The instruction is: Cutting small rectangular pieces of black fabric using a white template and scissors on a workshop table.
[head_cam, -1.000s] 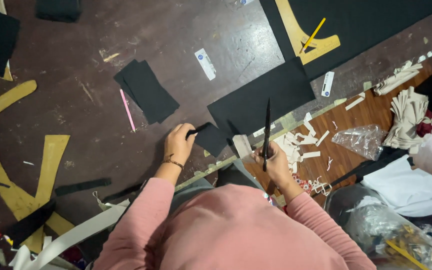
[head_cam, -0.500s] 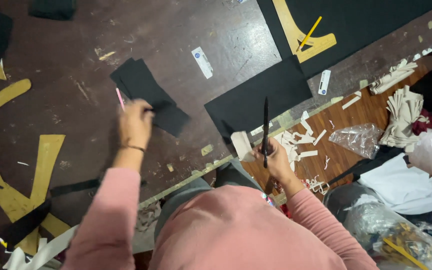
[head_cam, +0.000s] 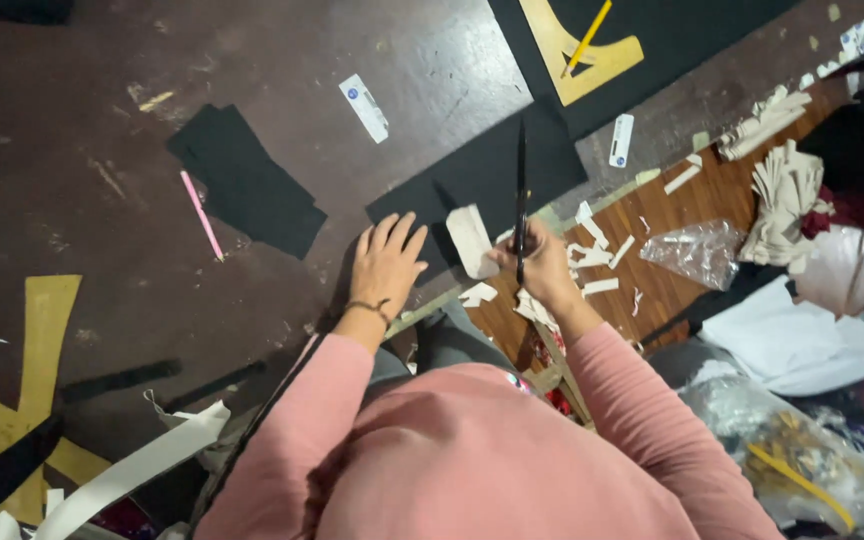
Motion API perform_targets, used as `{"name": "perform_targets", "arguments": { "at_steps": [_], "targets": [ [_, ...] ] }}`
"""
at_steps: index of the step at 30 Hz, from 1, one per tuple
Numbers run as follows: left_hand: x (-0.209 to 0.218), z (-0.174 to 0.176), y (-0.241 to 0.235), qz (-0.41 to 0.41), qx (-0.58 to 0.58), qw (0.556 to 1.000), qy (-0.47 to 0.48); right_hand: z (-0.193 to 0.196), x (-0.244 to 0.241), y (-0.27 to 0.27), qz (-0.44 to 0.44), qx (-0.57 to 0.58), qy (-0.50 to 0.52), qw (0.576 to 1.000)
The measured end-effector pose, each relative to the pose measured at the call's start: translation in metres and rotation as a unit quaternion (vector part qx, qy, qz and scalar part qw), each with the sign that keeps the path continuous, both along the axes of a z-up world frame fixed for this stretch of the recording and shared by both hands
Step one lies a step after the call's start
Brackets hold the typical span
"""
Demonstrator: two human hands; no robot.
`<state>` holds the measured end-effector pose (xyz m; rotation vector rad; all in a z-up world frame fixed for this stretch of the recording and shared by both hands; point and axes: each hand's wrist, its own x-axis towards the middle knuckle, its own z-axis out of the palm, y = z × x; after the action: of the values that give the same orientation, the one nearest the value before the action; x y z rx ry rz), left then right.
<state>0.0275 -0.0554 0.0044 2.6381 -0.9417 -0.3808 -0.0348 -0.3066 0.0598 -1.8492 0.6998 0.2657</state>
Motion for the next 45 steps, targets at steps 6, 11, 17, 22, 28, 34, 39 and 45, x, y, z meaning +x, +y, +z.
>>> {"name": "perform_targets", "arguments": {
  "at_steps": [6, 11, 17, 22, 28, 34, 39, 45],
  "targets": [
    [-0.033, -0.004, 0.065, 0.025, -0.015, 1.000, -0.010, -0.047, -0.011, 0.052, 0.047, 0.039, 0.020, 0.998],
    [-0.055, -0.006, 0.101, 0.145, -0.064, 0.987, -0.019, -0.055, 0.007, 0.108, 0.105, -0.007, 0.057, 0.993],
    [-0.057, 0.002, 0.094, 0.167, -0.039, 0.985, -0.035, -0.045, 0.026, 0.124, 0.138, -0.156, 0.092, 0.974],
    [-0.057, 0.001, 0.086, 0.186, -0.020, 0.982, -0.036, -0.051, 0.024, 0.122, 0.139, -0.185, 0.110, 0.967],
    [-0.057, -0.004, 0.083, 0.195, -0.012, 0.979, -0.052, -0.030, 0.030, 0.131, 0.167, -0.195, 0.114, 0.960],
    [-0.057, -0.003, 0.079, 0.208, -0.017, 0.977, -0.049, -0.023, 0.031, 0.134, 0.153, -0.168, 0.093, 0.969],
    [-0.059, -0.005, 0.077, 0.211, -0.026, 0.975, -0.064, -0.024, 0.029, 0.134, 0.168, -0.180, 0.102, 0.964],
    [-0.058, -0.005, 0.075, 0.215, -0.031, 0.973, -0.074, -0.022, 0.031, 0.133, 0.174, -0.183, 0.104, 0.962]
  ]
}}
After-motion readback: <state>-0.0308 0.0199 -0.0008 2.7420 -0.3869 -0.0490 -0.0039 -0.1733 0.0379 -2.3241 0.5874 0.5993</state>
